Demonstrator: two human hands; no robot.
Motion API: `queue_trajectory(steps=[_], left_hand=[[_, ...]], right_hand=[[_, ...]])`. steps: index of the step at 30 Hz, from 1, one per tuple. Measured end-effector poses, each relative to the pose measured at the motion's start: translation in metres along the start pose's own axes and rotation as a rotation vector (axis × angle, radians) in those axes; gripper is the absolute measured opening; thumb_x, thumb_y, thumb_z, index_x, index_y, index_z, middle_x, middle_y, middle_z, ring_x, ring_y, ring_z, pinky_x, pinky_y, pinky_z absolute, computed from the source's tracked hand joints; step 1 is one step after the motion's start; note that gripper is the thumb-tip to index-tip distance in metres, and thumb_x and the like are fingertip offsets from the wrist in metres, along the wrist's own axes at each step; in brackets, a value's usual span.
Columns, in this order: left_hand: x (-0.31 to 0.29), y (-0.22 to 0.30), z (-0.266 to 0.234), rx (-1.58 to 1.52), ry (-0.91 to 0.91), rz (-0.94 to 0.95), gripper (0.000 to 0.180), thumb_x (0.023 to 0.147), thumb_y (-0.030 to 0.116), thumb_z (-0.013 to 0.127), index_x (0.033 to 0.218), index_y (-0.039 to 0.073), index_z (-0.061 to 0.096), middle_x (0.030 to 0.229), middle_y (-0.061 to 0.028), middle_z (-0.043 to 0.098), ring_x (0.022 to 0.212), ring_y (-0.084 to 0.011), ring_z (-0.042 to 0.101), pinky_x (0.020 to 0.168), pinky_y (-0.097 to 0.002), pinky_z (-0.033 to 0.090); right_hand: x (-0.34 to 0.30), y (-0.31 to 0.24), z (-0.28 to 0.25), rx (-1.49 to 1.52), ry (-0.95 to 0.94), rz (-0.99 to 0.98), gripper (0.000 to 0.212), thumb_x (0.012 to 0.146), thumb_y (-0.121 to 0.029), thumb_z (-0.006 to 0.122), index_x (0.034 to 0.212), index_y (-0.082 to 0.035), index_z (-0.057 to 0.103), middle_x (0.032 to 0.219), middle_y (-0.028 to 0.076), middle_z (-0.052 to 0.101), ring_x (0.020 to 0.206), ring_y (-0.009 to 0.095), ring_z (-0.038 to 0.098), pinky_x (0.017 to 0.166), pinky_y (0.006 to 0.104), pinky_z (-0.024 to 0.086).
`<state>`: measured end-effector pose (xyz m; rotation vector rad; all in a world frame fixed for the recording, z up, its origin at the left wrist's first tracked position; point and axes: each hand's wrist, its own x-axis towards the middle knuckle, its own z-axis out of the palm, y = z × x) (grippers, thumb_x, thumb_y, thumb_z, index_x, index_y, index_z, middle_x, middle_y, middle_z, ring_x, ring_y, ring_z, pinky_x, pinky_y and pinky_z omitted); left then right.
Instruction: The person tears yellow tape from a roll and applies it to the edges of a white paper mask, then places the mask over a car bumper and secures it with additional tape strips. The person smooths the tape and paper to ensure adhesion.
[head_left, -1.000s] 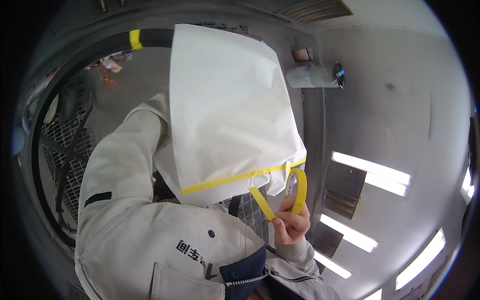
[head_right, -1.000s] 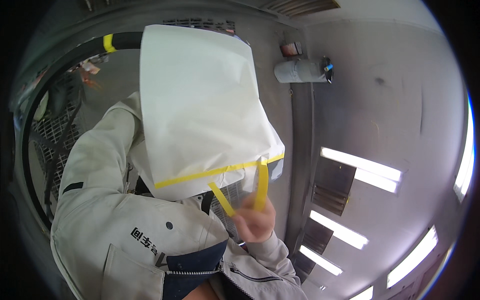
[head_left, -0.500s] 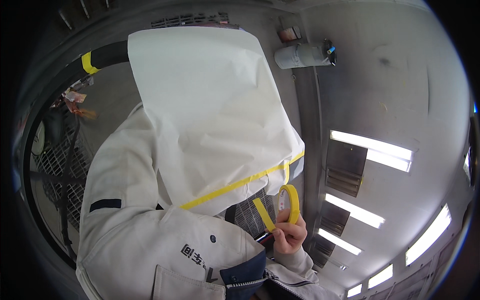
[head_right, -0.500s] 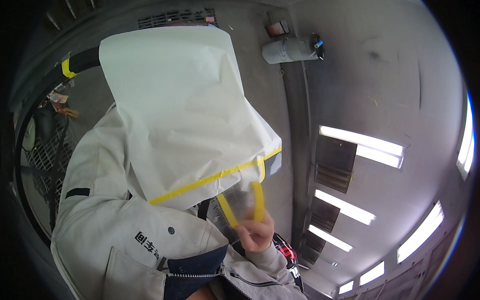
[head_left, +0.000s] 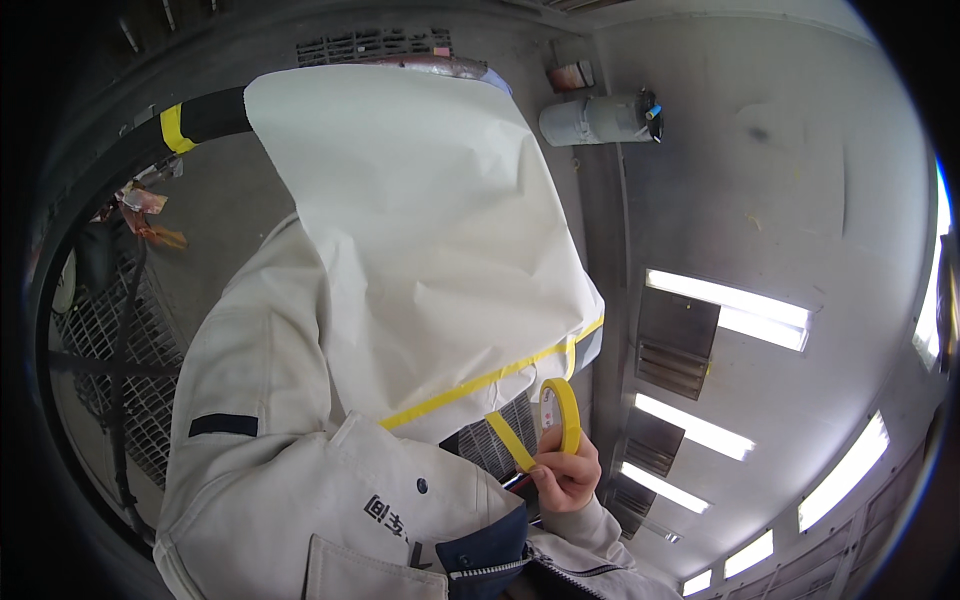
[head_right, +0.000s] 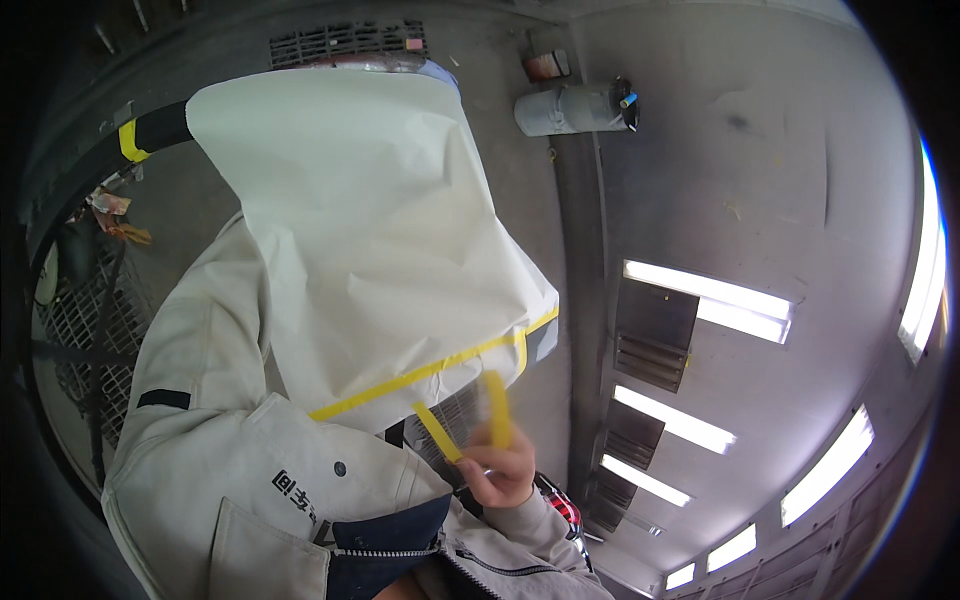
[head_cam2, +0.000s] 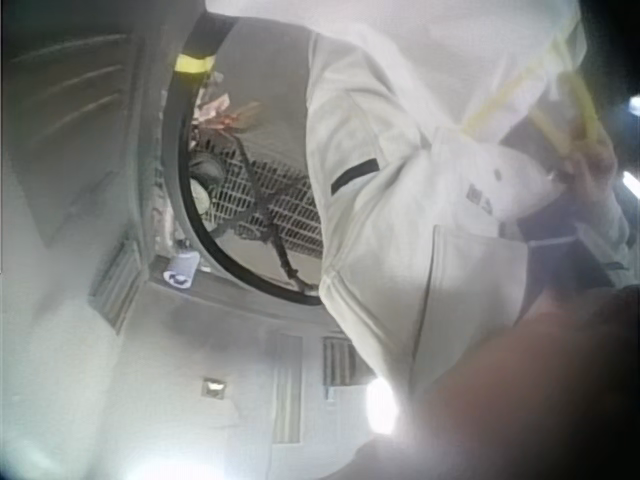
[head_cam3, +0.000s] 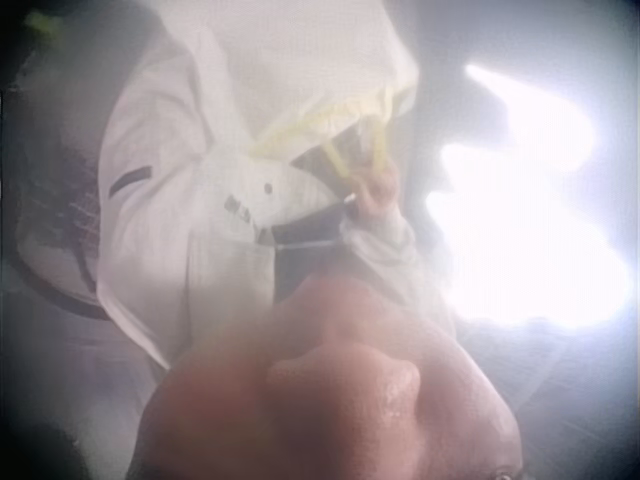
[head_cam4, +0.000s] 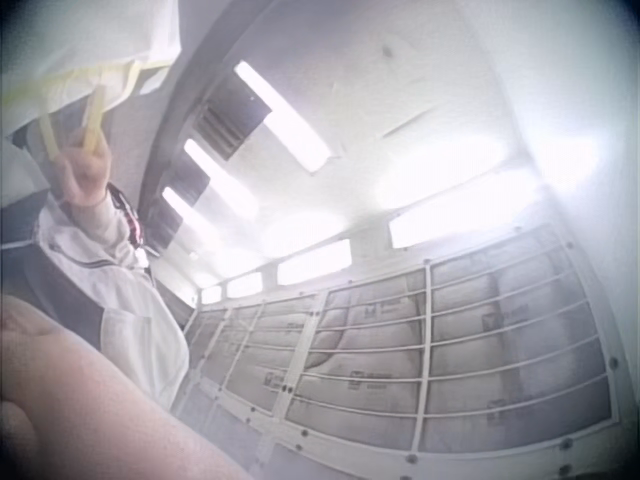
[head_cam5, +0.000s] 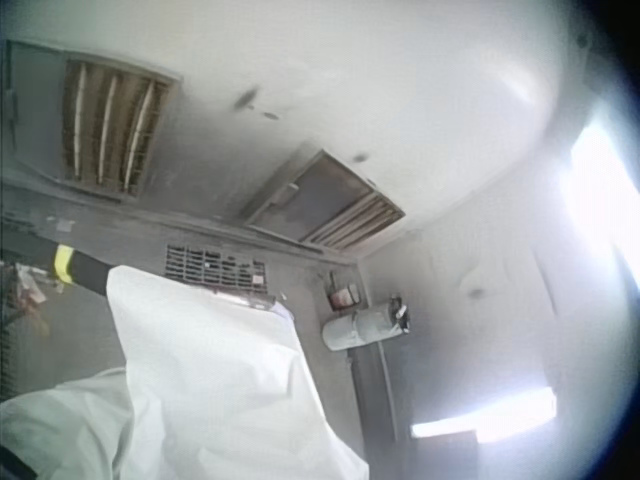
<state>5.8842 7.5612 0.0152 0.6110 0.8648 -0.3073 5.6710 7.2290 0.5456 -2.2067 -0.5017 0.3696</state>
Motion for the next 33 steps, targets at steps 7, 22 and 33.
queue_trajectory(steps=[7,22,33], left_hand=[[-0.007,0.011,0.010,-0.026,-0.058,0.039,0.044,0.113,0.038,0.059,0.141,0.006,0.068,0.131,-0.0100,0.073,0.119,-0.0225,0.069,0.102,-0.0402,0.057],[-0.215,0.048,0.050,-0.254,-0.504,0.201,0.046,0.115,0.040,0.055,0.145,0.006,0.065,0.136,-0.0109,0.071,0.125,-0.0231,0.068,0.105,-0.0411,0.056],[-0.304,0.034,0.071,-0.337,-0.681,0.349,0.048,0.116,0.041,0.053,0.148,0.007,0.064,0.140,-0.0116,0.070,0.129,-0.0235,0.067,0.108,-0.0418,0.056]], right_hand=[[0.000,-0.001,-0.001,-0.038,-0.022,0.021,0.006,0.086,-0.004,0.079,0.091,-0.002,0.078,0.090,0.012,0.069,0.077,0.027,0.065,0.068,0.0380,0.050],[0.044,-0.010,0.013,0.002,0.102,-0.301,0.011,0.084,0.003,0.076,0.094,0.001,0.074,0.097,0.017,0.064,0.080,0.027,0.063,0.071,0.0368,0.050],[0.124,-0.049,0.058,-0.109,-0.067,-0.414,0.004,0.091,-0.001,0.080,0.091,0.002,0.077,0.097,0.013,0.062,0.086,0.026,0.062,0.077,0.0356,0.050]])
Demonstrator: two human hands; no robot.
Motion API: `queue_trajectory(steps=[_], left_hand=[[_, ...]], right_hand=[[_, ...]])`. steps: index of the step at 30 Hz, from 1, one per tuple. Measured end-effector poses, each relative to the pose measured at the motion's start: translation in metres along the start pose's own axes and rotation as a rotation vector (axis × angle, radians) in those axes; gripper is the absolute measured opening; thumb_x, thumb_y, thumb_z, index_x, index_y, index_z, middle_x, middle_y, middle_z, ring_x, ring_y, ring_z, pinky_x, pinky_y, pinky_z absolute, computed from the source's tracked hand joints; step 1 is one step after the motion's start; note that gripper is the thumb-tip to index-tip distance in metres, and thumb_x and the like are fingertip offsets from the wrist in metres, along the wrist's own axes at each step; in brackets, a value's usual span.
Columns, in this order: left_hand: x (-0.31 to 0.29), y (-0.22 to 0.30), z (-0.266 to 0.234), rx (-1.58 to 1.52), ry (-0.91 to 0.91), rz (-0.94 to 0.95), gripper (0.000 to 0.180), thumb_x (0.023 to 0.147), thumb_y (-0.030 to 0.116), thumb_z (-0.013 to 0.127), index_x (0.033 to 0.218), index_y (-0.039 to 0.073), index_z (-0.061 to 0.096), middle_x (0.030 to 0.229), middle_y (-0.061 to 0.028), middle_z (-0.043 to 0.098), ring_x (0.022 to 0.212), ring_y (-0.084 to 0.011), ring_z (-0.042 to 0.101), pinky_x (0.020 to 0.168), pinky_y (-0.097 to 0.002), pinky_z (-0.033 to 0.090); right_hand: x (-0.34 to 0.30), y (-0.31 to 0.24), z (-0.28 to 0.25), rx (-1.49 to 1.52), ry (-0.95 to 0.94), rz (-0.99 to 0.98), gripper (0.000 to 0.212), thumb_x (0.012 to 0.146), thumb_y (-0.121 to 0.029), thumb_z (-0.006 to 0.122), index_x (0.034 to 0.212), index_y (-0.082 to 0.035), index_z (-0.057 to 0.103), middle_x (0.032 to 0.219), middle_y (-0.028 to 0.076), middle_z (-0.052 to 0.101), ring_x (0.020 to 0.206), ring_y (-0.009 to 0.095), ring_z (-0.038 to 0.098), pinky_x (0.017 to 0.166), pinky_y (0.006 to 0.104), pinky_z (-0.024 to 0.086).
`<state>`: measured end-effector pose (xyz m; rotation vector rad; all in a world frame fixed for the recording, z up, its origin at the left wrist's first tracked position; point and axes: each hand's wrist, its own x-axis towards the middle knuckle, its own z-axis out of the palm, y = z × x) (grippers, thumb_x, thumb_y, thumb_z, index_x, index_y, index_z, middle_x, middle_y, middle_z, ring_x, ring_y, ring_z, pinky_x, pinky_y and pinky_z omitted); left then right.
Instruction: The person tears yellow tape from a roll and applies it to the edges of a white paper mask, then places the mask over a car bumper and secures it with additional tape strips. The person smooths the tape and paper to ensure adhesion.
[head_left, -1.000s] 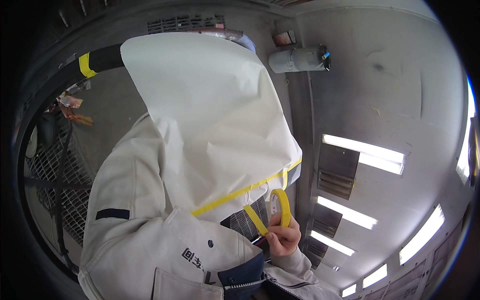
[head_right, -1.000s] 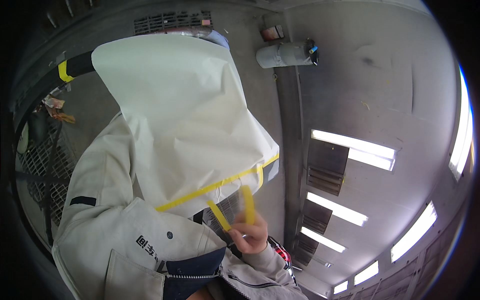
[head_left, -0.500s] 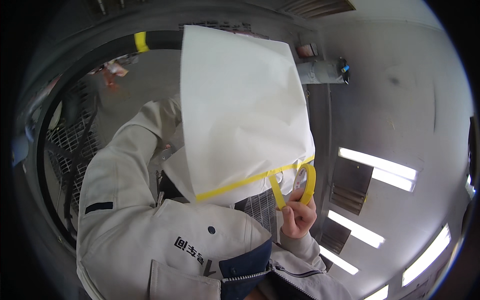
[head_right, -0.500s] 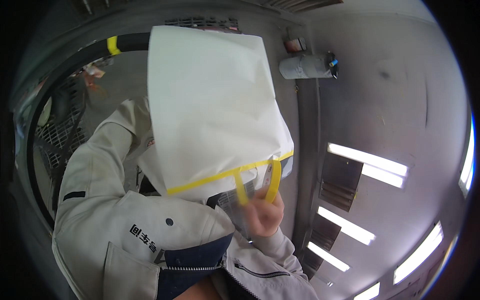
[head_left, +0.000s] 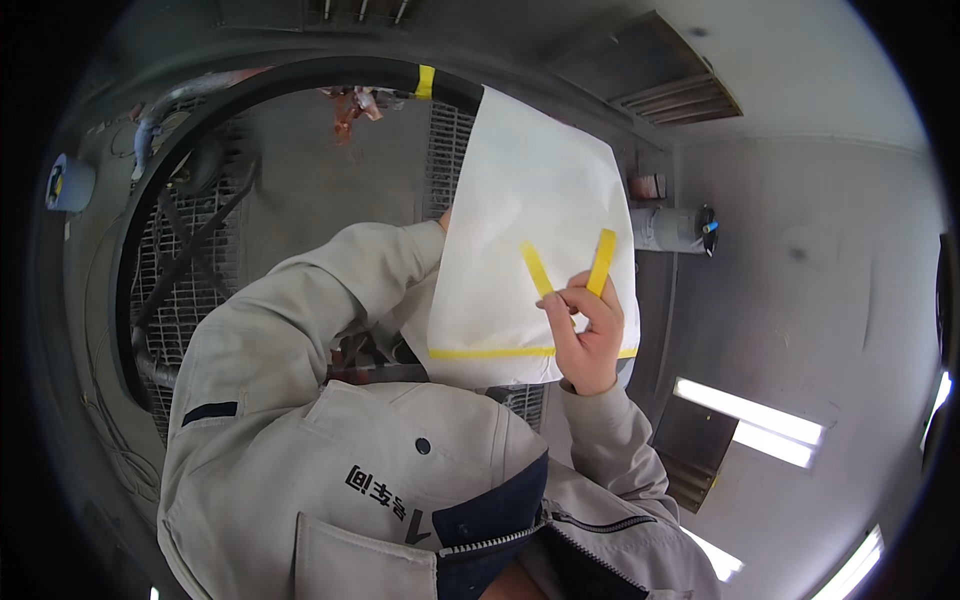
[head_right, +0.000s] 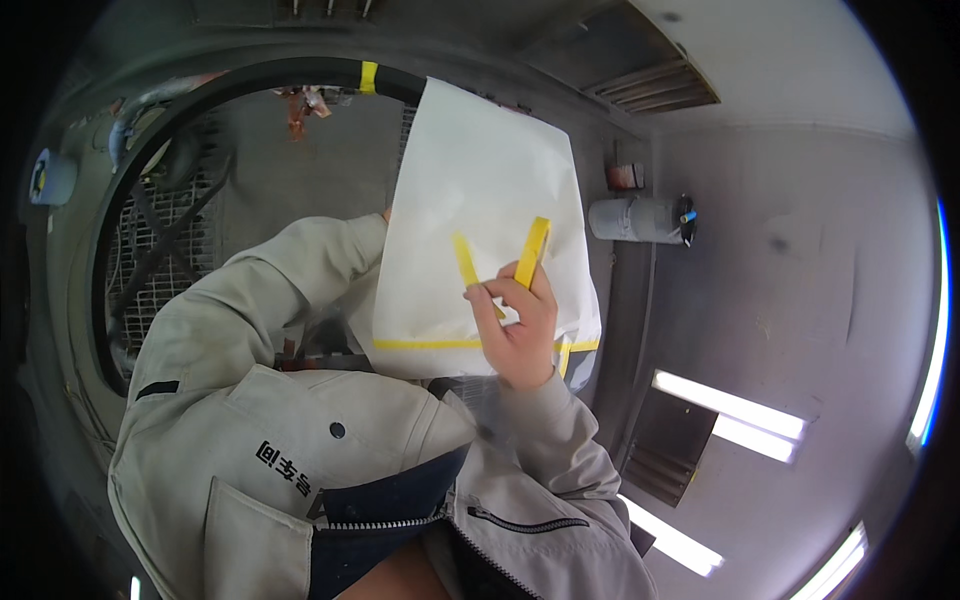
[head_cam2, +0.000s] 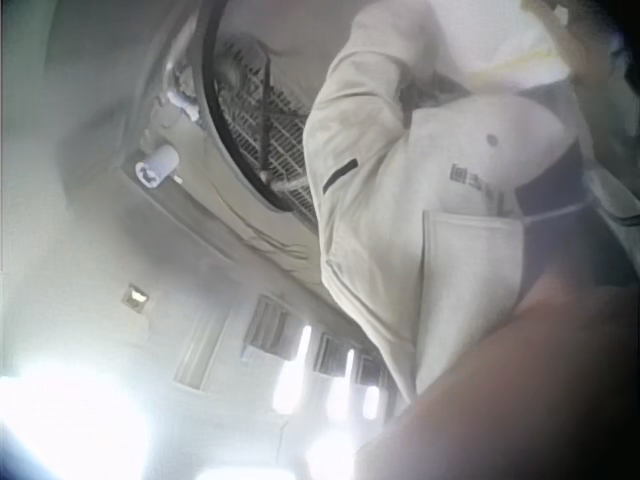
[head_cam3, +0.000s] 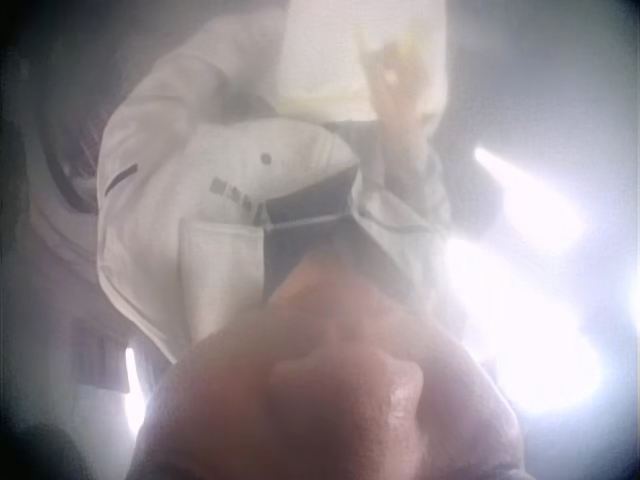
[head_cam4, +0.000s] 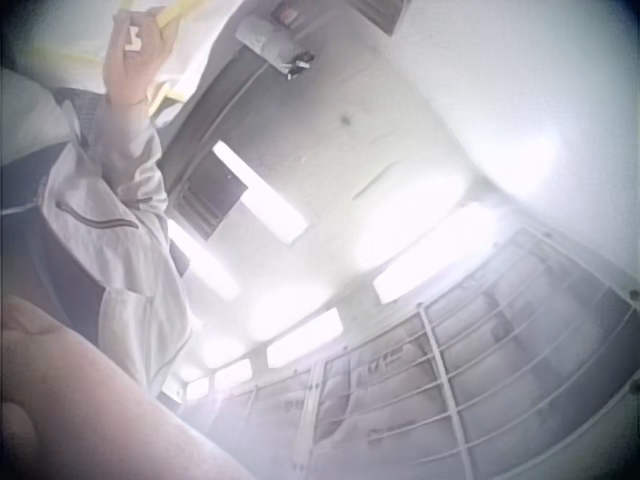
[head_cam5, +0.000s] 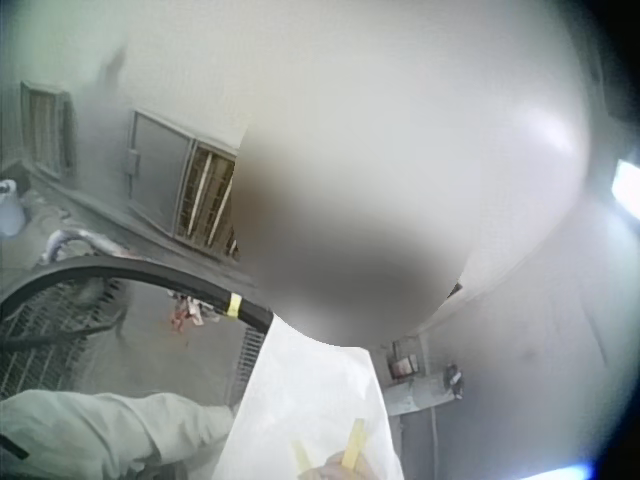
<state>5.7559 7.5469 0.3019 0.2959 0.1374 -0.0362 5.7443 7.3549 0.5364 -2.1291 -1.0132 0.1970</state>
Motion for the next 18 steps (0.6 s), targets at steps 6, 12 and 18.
queue_trajectory(steps=[6,12,18], left_hand=[[-0.019,-0.008,-0.003,0.068,0.031,0.061,0.049,0.117,0.042,0.052,0.150,0.007,0.063,0.142,-0.0119,0.069,0.131,-0.0237,0.066,0.109,-0.0422,0.055],[-0.030,-0.001,0.002,0.147,0.087,0.160,0.050,0.117,0.042,0.050,0.151,0.007,0.062,0.144,-0.0123,0.069,0.134,-0.0239,0.066,0.111,-0.0426,0.055],[-0.066,0.015,0.017,-0.069,0.100,0.134,0.052,0.119,0.047,0.041,0.152,0.011,0.058,0.146,-0.0119,0.066,0.136,-0.0242,0.065,0.116,-0.0432,0.053]], right_hand=[[0.013,0.006,0.022,0.036,0.011,-0.070,0.008,0.094,-0.005,0.080,0.091,0.001,0.077,0.092,0.010,0.061,0.083,0.023,0.060,0.071,0.0343,0.047],[0.035,0.003,0.026,0.091,0.000,-0.130,0.008,0.097,-0.006,0.079,0.092,0.000,0.079,0.087,0.009,0.062,0.080,0.022,0.060,0.068,0.0327,0.047],[0.109,-0.005,0.119,0.032,-0.223,-0.427,0.009,0.092,-0.014,0.081,0.093,-0.006,0.082,0.096,0.012,0.068,0.091,0.036,0.067,0.078,0.0460,0.052]])
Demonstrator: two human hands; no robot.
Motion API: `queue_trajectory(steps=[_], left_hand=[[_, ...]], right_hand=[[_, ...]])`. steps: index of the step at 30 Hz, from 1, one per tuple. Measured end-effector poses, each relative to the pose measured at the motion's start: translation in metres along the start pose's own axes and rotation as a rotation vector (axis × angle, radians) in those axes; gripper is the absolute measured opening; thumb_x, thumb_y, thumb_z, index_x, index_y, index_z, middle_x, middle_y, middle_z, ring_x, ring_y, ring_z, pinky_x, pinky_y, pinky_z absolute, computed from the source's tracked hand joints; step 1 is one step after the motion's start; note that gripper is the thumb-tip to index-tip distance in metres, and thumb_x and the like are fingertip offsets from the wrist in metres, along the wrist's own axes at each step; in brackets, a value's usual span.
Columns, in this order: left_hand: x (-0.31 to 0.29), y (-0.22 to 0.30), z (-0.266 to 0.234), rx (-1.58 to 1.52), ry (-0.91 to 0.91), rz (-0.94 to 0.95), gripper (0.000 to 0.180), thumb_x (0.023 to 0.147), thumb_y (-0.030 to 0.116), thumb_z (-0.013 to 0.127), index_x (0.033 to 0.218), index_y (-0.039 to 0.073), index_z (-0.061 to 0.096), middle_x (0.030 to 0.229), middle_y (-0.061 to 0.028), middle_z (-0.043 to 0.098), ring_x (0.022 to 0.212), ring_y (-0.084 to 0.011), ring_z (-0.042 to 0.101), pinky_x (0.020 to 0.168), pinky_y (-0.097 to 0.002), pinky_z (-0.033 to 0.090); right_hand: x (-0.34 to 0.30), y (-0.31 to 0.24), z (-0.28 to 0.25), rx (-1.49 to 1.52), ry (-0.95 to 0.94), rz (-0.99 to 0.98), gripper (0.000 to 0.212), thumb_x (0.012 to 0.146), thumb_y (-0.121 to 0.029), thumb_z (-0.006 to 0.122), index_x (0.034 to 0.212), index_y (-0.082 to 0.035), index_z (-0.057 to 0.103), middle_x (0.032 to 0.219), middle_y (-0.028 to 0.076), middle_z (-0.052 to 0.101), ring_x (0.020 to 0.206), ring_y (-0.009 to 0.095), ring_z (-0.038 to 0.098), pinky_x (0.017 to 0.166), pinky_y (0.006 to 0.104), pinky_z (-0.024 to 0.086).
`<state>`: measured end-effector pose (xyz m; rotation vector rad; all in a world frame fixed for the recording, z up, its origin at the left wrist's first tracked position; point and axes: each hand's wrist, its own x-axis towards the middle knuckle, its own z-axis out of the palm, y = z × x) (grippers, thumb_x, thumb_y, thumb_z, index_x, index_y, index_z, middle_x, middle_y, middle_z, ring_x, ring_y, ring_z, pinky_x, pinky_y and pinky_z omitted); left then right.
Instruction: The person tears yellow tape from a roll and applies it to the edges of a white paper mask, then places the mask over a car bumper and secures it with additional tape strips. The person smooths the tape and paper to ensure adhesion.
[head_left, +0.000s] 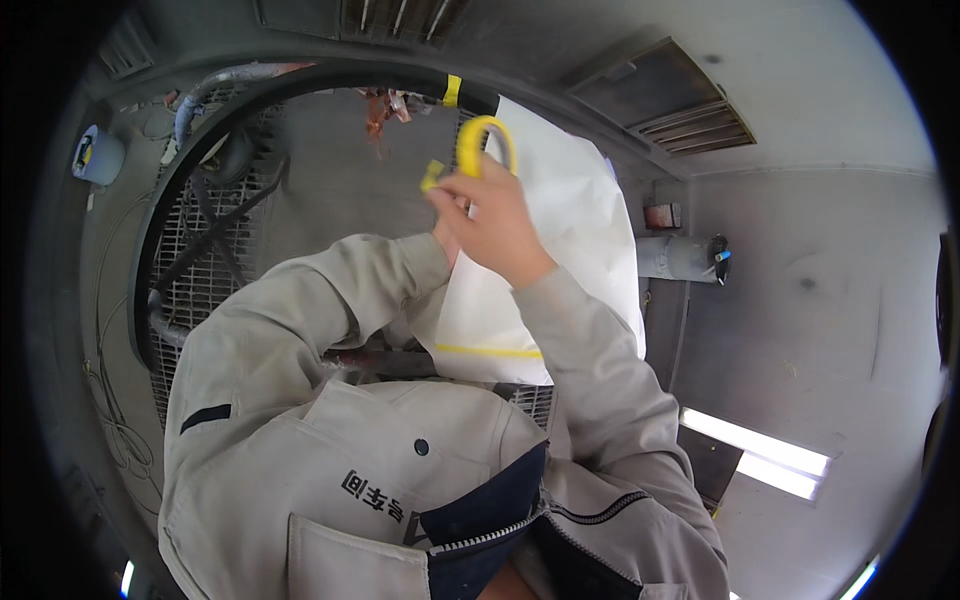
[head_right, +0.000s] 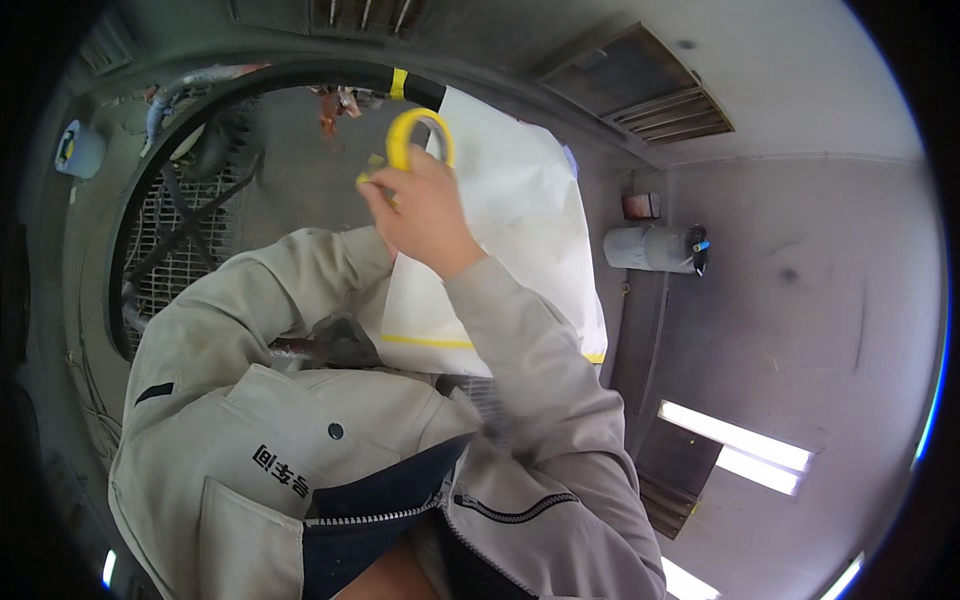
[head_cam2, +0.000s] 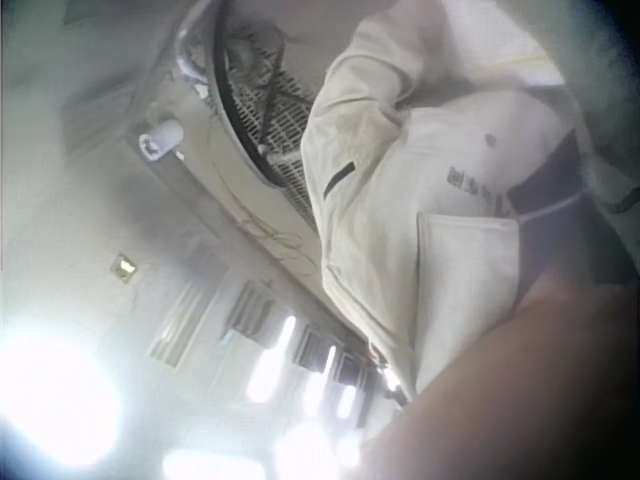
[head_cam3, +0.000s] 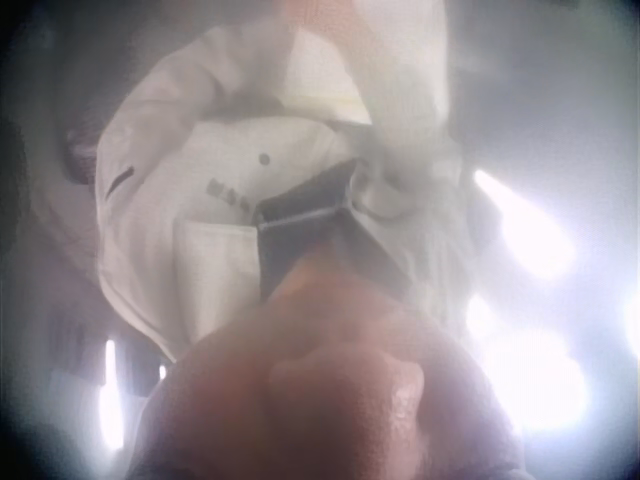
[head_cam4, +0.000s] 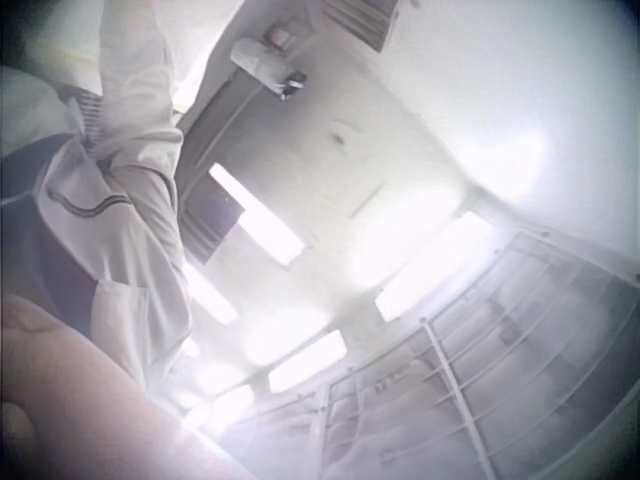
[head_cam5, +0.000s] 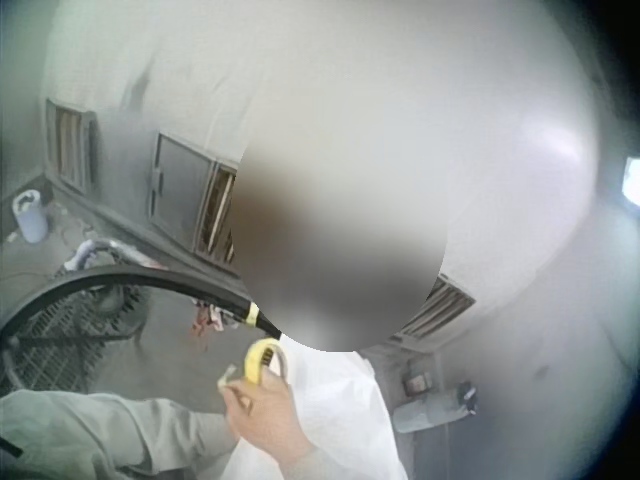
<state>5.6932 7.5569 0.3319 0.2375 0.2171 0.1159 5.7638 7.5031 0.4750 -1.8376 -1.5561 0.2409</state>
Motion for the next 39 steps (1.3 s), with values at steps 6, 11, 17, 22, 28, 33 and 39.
queue_trajectory(steps=[6,11,17,22,28,33,39], left_hand=[[-0.019,-0.004,0.012,-0.098,0.109,0.046,0.048,0.116,0.044,0.044,0.144,0.010,0.063,0.139,-0.0116,0.070,0.130,-0.0243,0.067,0.113,-0.0425,0.054],[0.008,-0.026,0.003,-0.187,0.211,0.051,0.045,0.114,0.043,0.047,0.137,0.009,0.066,0.133,-0.0113,0.073,0.125,-0.0244,0.069,0.111,-0.0419,0.054],[0.024,-0.035,-0.013,-0.008,0.340,0.070,0.038,0.109,0.038,0.051,0.126,0.011,0.071,0.118,-0.0103,0.077,0.112,-0.0256,0.073,0.102,-0.0387,0.056],[0.007,-0.034,0.015,-0.041,0.410,0.041,0.033,0.103,0.029,0.052,0.117,0.006,0.073,0.116,-0.0093,0.078,0.111,-0.0232,0.072,0.106,-0.0372,0.052],[0.000,-0.032,0.036,-0.045,0.359,0.155,0.037,0.106,0.037,0.058,0.120,0.006,0.073,0.119,-0.0083,0.078,0.121,-0.0204,0.068,0.116,-0.0338,0.044],[0.016,-0.044,0.022,0.019,0.330,0.085,0.051,0.114,0.052,0.056,0.128,0.006,0.070,0.126,-0.0085,0.076,0.123,-0.0183,0.067,0.115,-0.0334,0.046],[0.030,-0.050,0.017,0.086,0.318,0.076,0.042,0.117,0.047,0.055,0.123,0.008,0.067,0.123,-0.0076,0.071,0.113,-0.0167,0.067,0.101,-0.0348,0.053]], right_hand=[[0.025,0.026,0.039,-0.570,-0.253,0.187,0.024,0.096,-0.034,0.077,0.092,-0.011,0.084,0.102,0.014,0.067,0.106,0.035,0.068,0.093,0.0487,0.050],[-0.006,0.024,0.011,-0.468,-0.007,0.169,0.025,0.095,-0.034,0.078,0.090,-0.009,0.082,0.096,0.016,0.067,0.094,0.038,0.069,0.084,0.0498,0.052],[-0.032,0.035,0.002,-0.490,0.040,0.203,0.029,0.097,-0.035,0.077,0.090,-0.008,0.081,0.092,0.018,0.067,0.088,0.041,0.070,0.080,0.0515,0.053],[-0.041,0.047,0.003,-0.595,-0.005,0.322,0.027,0.097,-0.035,0.075,0.093,-0.009,0.082,0.100,0.018,0.070,0.096,0.040,0.070,0.089,0.0532,0.052],[-0.054,0.051,-0.002,-0.601,-0.032,0.396,0.025,0.098,-0.033,0.070,0.096,-0.011,0.082,0.107,0.016,0.071,0.102,0.039,0.070,0.096,0.0541,0.050],[-0.056,0.052,-0.003,-0.672,-0.120,0.479,0.029,0.098,-0.034,0.066,0.098,-0.010,0.082,0.109,0.017,0.072,0.106,0.040,0.071,0.097,0.0548,0.051],[-0.065,0.047,-0.002,-0.592,-0.061,0.568,0.029,0.097,-0.035,0.067,0.099,-0.010,0.083,0.105,0.017,0.074,0.101,0.039,0.073,0.095,0.0533,0.053]])
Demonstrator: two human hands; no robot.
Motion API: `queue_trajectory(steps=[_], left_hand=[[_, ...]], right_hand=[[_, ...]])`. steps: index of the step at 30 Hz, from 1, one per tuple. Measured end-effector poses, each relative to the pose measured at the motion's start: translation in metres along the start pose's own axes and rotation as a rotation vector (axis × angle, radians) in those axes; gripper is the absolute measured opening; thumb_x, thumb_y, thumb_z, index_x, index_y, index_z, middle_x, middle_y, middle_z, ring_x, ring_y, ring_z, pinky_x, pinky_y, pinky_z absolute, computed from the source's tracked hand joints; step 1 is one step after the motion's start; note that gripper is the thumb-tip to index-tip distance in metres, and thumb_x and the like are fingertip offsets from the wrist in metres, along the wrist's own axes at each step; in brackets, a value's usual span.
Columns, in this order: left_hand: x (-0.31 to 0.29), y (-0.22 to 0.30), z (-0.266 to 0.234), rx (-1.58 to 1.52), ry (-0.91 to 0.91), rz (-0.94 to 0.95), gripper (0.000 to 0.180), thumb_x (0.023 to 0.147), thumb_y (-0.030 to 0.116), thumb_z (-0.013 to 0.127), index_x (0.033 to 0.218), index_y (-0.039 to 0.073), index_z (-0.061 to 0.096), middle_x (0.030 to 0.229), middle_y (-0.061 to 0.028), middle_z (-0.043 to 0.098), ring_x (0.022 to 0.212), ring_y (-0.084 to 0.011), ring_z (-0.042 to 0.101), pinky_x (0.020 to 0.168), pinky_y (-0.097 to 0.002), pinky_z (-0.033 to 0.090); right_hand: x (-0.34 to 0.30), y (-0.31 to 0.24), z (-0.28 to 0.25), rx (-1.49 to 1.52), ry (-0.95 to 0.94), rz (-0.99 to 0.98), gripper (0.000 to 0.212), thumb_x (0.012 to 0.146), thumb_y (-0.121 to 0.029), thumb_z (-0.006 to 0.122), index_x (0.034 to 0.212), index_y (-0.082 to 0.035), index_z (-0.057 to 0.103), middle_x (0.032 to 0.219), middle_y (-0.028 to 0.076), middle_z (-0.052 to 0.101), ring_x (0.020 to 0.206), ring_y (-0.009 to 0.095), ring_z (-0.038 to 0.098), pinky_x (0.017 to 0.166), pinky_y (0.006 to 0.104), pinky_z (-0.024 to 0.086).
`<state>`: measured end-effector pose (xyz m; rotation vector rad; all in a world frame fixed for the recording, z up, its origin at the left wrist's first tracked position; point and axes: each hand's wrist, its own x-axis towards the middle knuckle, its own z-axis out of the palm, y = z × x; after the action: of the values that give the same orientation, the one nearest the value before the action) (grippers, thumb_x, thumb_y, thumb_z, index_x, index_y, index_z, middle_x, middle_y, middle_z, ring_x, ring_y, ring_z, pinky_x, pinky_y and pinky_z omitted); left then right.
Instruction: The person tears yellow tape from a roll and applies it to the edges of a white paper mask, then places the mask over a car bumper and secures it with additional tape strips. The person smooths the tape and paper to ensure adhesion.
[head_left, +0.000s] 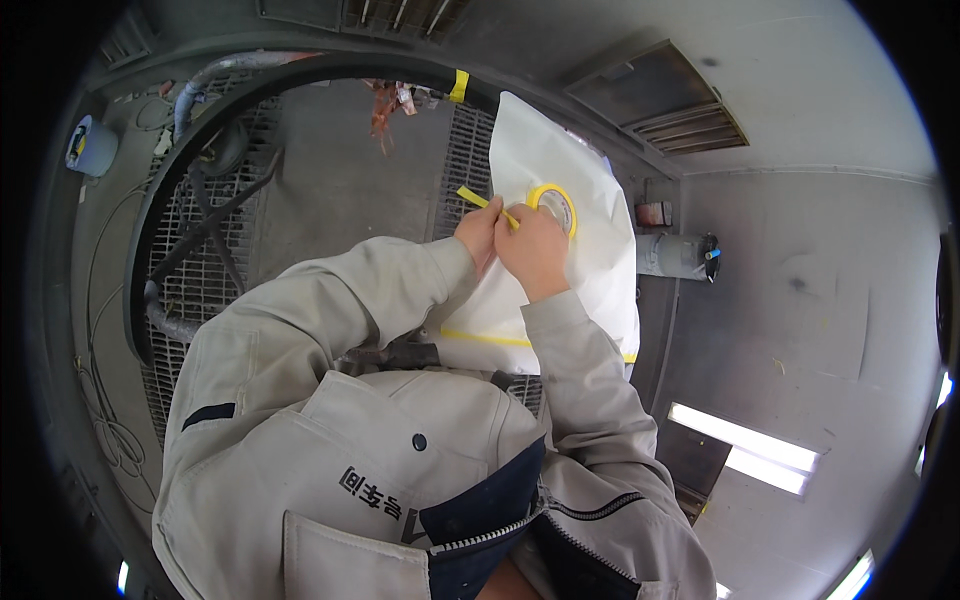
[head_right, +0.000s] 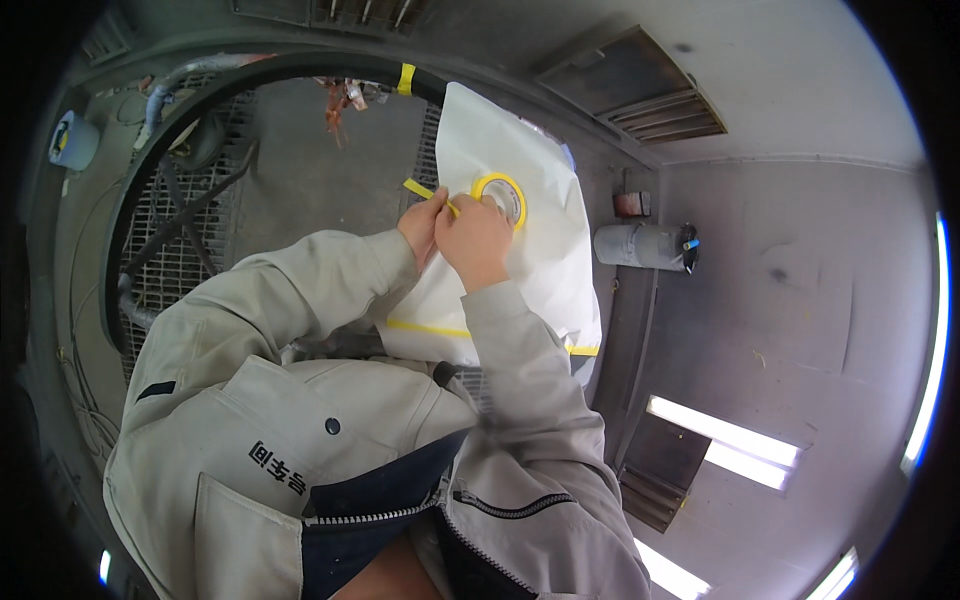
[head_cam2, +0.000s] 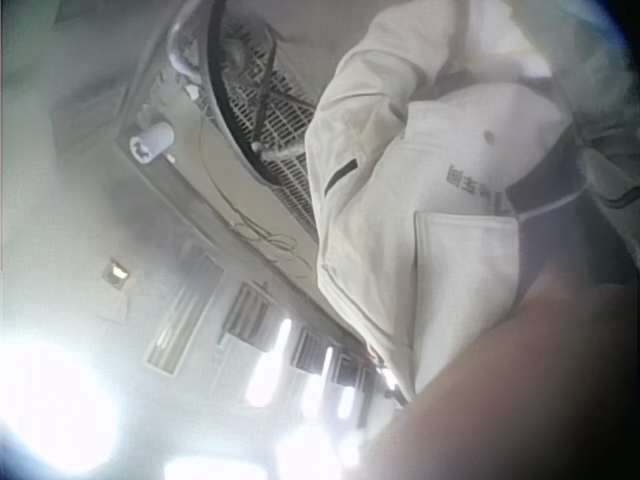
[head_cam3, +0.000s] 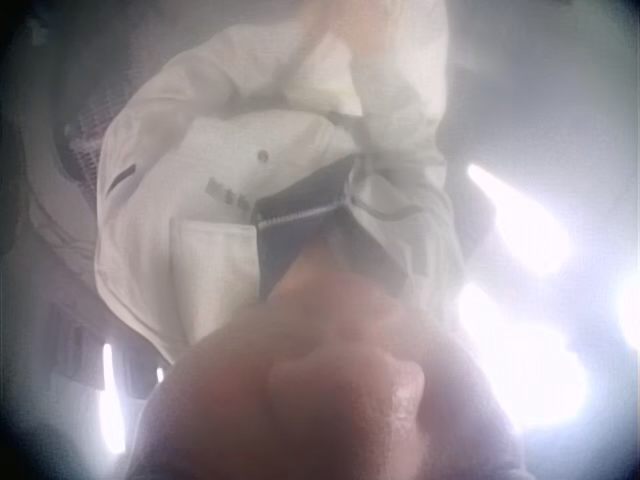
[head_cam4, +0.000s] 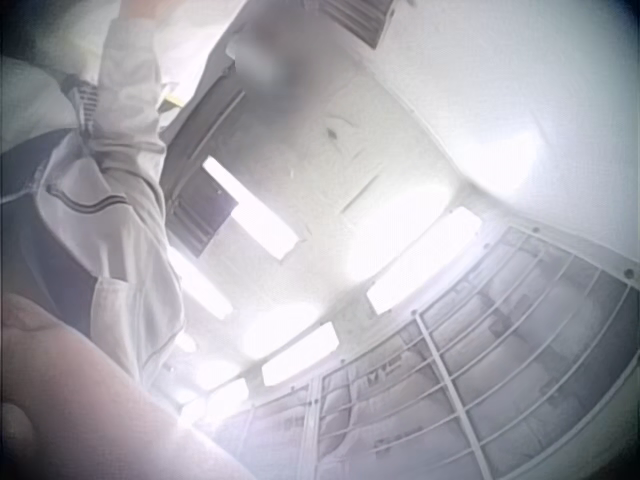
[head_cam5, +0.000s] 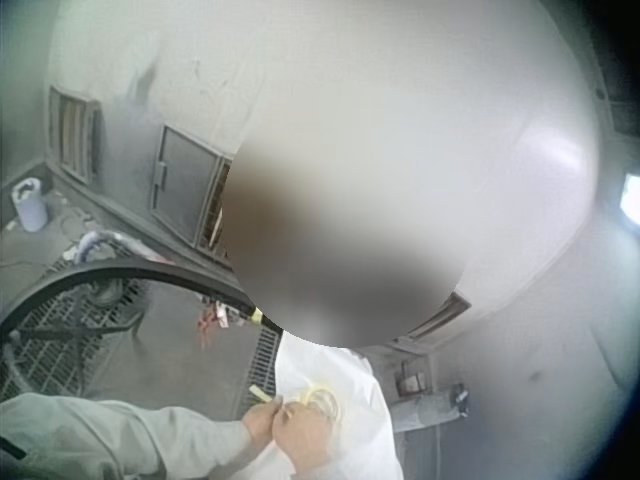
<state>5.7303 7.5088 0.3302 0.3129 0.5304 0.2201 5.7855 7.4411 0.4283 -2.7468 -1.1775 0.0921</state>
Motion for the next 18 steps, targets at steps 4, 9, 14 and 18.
queue_trajectory(steps=[4,9,14,18], left_hand=[[0.000,0.000,0.004,0.016,0.040,-0.004,0.042,0.117,0.048,0.055,0.119,0.007,0.066,0.115,-0.0070,0.070,0.107,-0.0169,0.066,0.098,-0.0355,0.054],[0.005,-0.001,-0.005,0.099,0.159,0.018,0.045,0.116,0.049,0.055,0.115,0.005,0.067,0.109,-0.0071,0.069,0.104,-0.0171,0.065,0.095,-0.0363,0.053],[0.005,0.005,-0.010,0.157,0.109,0.009,0.045,0.115,0.049,0.057,0.109,0.005,0.068,0.106,-0.0068,0.067,0.100,-0.0167,0.063,0.092,-0.0367,0.052],[-0.008,0.010,0.000,-0.006,0.082,0.020,0.042,0.114,0.045,0.060,0.109,0.004,0.068,0.105,-0.0071,0.069,0.099,-0.0173,0.065,0.092,-0.0370,0.054]], right_hand=[[-0.009,-0.002,-0.007,0.101,0.012,0.036,0.033,0.098,-0.037,0.071,0.101,-0.006,0.083,0.093,0.018,0.079,0.086,0.040,0.075,0.078,0.0485,0.060],[-0.018,0.000,-0.024,0.186,0.022,0.129,0.039,0.097,-0.042,0.076,0.094,-0.004,0.082,0.085,0.015,0.080,0.082,0.036,0.077,0.077,0.0452,0.061],[-0.014,0.006,-0.028,0.129,0.009,0.214,0.041,0.094,-0.046,0.079,0.091,-0.005,0.081,0.085,0.013,0.079,0.082,0.035,0.077,0.076,0.0438,0.060],[-0.013,0.011,-0.013,0.078,0.011,0.157,0.040,0.095,-0.044,0.079,0.089,-0.005,0.080,0.085,0.013,0.079,0.081,0.035,0.076,0.074,0.0450,0.059]])
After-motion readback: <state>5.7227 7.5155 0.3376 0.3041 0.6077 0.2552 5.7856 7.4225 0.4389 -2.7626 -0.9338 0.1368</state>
